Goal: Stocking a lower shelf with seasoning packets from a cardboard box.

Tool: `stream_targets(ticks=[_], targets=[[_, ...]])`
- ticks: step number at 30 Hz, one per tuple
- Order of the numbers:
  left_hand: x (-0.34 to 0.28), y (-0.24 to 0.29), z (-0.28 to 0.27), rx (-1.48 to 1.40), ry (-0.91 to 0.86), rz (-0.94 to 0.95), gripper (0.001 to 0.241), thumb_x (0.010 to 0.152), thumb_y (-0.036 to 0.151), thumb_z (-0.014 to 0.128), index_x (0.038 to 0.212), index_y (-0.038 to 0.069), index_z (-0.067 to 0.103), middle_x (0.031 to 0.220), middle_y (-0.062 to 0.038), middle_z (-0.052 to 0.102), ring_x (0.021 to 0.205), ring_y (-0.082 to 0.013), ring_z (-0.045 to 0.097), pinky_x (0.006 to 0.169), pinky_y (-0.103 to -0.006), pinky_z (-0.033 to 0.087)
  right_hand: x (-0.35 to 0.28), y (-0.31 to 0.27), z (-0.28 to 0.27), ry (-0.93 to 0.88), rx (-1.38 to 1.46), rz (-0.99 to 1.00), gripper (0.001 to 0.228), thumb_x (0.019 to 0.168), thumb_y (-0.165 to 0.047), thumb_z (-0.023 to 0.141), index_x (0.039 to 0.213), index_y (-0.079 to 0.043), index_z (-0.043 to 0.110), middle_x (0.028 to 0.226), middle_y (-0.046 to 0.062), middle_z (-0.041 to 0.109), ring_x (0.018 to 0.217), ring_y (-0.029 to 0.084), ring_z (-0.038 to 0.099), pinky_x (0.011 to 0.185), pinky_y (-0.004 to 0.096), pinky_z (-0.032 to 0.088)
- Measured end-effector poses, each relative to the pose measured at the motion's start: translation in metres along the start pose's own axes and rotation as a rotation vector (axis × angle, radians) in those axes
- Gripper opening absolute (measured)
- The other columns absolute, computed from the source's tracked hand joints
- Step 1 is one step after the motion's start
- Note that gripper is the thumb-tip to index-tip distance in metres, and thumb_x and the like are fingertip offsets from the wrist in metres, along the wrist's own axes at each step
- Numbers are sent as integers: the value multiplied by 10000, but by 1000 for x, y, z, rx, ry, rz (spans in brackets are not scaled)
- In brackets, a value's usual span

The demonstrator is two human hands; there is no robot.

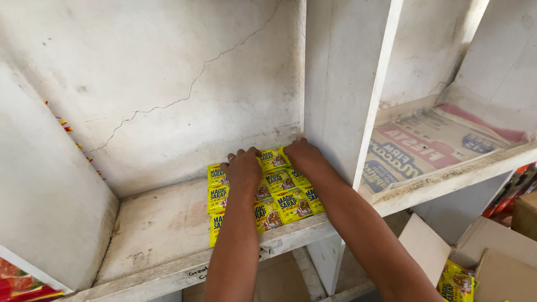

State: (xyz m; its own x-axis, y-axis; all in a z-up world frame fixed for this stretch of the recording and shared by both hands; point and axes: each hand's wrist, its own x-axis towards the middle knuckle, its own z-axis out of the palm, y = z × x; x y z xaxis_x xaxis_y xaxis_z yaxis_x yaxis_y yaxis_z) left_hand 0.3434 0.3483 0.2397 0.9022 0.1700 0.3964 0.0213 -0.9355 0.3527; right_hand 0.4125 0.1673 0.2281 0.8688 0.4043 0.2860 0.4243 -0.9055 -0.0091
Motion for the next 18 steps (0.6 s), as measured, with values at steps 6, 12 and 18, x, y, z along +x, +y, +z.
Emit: stream_targets(ticks=[6, 12, 18], targets=[[8, -5, 12, -17, -8, 3, 294, 931, 164, 611, 1153, 309, 738, 1204, -57, 691, 1250, -329, 555, 1052, -597, 312, -5, -7, -9, 5, 13, 7, 301, 906, -96, 573, 1165, -148, 718, 1267, 150, 638, 1290, 370, 527, 994, 456, 503], [5, -4, 12, -21, -12, 2, 296, 930, 171, 613, 1153, 317, 741, 1219, -45, 690, 1253, -326, 555, 1052, -593, 315, 1, 6, 5, 66, 71, -30, 294, 893, -108, 562, 1127, -149, 735, 1200, 142, 688, 1212, 363, 581, 972, 454, 508], [-8, 11, -8, 10, -114, 81, 307, 933, 243, 632, 1188, 379, 737, 1248, -26, 665, 1273, -300, 533, 1047, -605, 292, 22, 20, 27, 47, 95, 11, 277, 889, -100, 537, 1059, -52, 751, 1152, 226, 697, 1104, 393, 664, 929, 483, 530]])
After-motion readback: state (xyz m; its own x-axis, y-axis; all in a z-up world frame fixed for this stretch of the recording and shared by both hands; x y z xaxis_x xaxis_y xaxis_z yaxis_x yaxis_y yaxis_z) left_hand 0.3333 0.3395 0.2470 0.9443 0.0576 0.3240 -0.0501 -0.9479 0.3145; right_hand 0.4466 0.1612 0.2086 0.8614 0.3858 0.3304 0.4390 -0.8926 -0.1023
